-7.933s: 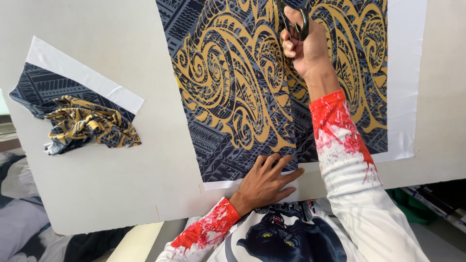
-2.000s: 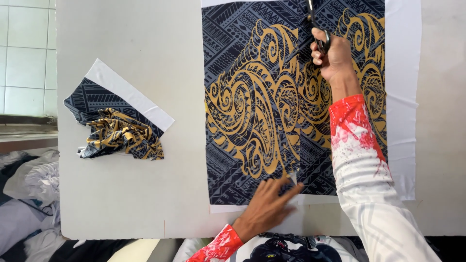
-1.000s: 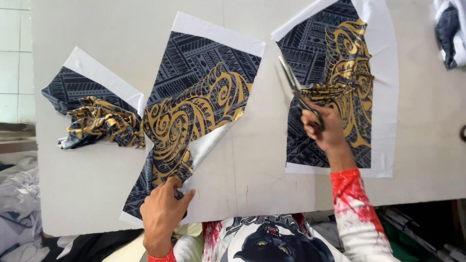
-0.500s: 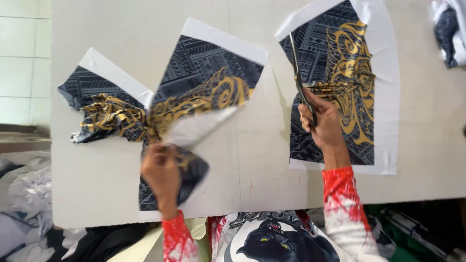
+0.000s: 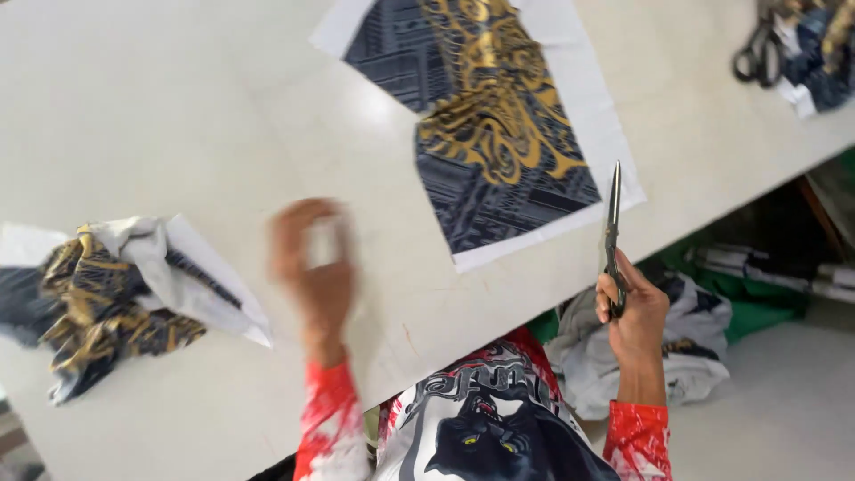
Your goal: Cutting large pieces of printed fabric with scissors on a work table in a factory setting.
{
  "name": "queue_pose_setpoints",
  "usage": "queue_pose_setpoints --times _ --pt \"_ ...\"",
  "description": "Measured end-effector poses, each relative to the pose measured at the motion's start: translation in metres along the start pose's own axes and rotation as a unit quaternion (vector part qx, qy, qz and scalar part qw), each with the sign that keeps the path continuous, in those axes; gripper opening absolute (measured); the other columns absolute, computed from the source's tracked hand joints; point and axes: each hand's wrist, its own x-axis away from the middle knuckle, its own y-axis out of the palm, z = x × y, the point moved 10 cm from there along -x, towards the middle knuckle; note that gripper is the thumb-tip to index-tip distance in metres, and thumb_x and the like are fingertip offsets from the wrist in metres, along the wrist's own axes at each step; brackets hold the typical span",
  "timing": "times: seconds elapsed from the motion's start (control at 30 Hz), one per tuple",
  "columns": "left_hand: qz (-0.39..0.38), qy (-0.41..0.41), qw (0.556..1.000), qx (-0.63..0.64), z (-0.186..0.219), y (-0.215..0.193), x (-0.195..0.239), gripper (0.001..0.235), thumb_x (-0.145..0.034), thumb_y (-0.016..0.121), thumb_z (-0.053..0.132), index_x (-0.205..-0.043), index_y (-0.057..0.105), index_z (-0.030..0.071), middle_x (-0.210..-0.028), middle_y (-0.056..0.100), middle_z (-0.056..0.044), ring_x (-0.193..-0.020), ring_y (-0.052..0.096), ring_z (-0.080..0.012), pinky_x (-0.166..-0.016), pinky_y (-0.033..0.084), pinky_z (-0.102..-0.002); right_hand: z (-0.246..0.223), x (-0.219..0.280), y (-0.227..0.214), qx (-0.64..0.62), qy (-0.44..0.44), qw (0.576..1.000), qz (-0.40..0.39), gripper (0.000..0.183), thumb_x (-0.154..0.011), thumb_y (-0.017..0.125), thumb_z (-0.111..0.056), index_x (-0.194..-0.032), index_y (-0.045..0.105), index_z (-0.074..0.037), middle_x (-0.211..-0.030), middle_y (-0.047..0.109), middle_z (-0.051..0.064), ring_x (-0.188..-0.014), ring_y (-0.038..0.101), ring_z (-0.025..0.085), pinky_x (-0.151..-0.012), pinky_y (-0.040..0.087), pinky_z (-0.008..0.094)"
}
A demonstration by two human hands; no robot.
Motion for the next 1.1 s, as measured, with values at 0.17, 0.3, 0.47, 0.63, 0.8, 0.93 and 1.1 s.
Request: queue_pose_setpoints --times 0.17,0.3,0.47,0.63,0.8,0.93,1.1 --pt "-0.295 0.1 0.947 0.083 0.078 0.172 0.084 0.045 -0.075 0.083 -0.001 -0.118 0.073 0.002 -0.138 0.059 -0.023 -0.134 0.05 -0.0476 -0.109 0.04 -0.056 0.005 -0.003 -0.04 -0.008 -0.002 0.998 0.068 0.049 -0.092 0.073 0.001 -0.139 0.06 0.0 -0.075 0.064 0.019 -0.047 0.058 0.016 -0.035 0.046 0.023" --pt "-0.463 0.085 0.88 -0.061 0.12 0.208 0.148 0.064 -0.085 0.076 0.037 -0.141 0.06 0.009 -0.159 0.04 -0.023 -0.149 0.029 -0.0462 -0.115 0.024 -0.064 -0.003 -0.023 -0.063 -0.017 0.003 0.997 0.074 0.053 -0.088 0.075 0.003 -0.139 0.061 -0.002 -0.072 0.063 0.019 -0.043 0.054 0.017 -0.032 0.042 0.025" --pt "-0.52 0.054 0.851 -0.052 0.148 0.232 0.176 0.085 -0.092 0.054 0.069 -0.156 0.038 0.015 -0.15 0.046 -0.018 -0.126 0.05 -0.0398 -0.097 0.036 -0.061 -0.019 -0.043 -0.076 0.047 0.054 0.994 0.08 0.066 -0.084 0.077 -0.006 -0.147 0.056 -0.002 -0.08 0.063 0.005 -0.048 0.045 0.01 -0.041 0.034 0.024" --pt "-0.318 0.036 0.938 -0.133 0.095 0.279 0.065 0.06 -0.094 0.073 0.046 -0.143 0.055 0.017 -0.157 0.041 -0.014 -0.143 0.042 -0.0343 -0.116 0.03 -0.064 -0.023 -0.064 -0.086 0.042 0.067 0.995 0.055 0.062 -0.086 0.076 -0.005 -0.145 0.058 -0.003 -0.079 0.066 0.006 -0.047 0.046 0.01 -0.039 0.039 0.024" --pt "-0.321 -0.129 0.899 -0.269 -0.02 0.272 -0.021 0.076 -0.1 0.058 0.06 -0.16 0.032 0.021 -0.168 0.013 -0.017 -0.153 0.01 -0.0377 -0.121 0.01 -0.065 -0.039 -0.071 -0.087 0.045 0.026 0.998 -0.021 0.062 -0.084 0.076 -0.001 -0.143 0.059 -0.002 -0.082 0.067 0.005 -0.049 0.046 0.01 -0.039 0.041 0.022" --pt "-0.264 -0.146 0.903 -0.307 -0.105 0.236 -0.049 0.081 -0.101 0.043 0.071 -0.16 0.039 0.015 -0.166 0.018 -0.02 -0.152 0.012 -0.0401 -0.119 0.005 -0.063 -0.032 -0.071 -0.094 0.048 0.036 0.997 -0.053 0.066 -0.082 0.077 -0.002 -0.145 0.057 -0.002 -0.082 0.067 0.003 -0.051 0.047 0.008 -0.039 0.041 0.021" --pt "-0.262 -0.186 0.893 -0.315 -0.136 0.201 -0.072 0.086 -0.1 0.041 0.071 -0.162 0.032 0.013 -0.167 0.013 -0.023 -0.153 0.006 -0.0398 -0.117 -0.001 -0.066 -0.029 -0.072 -0.096 0.057 0.041 0.994 -0.089 0.062 -0.084 0.073 0.005 -0.144 0.058 -0.003 -0.084 0.064 0.005 -0.052 0.049 0.01 -0.037 0.042 0.021"
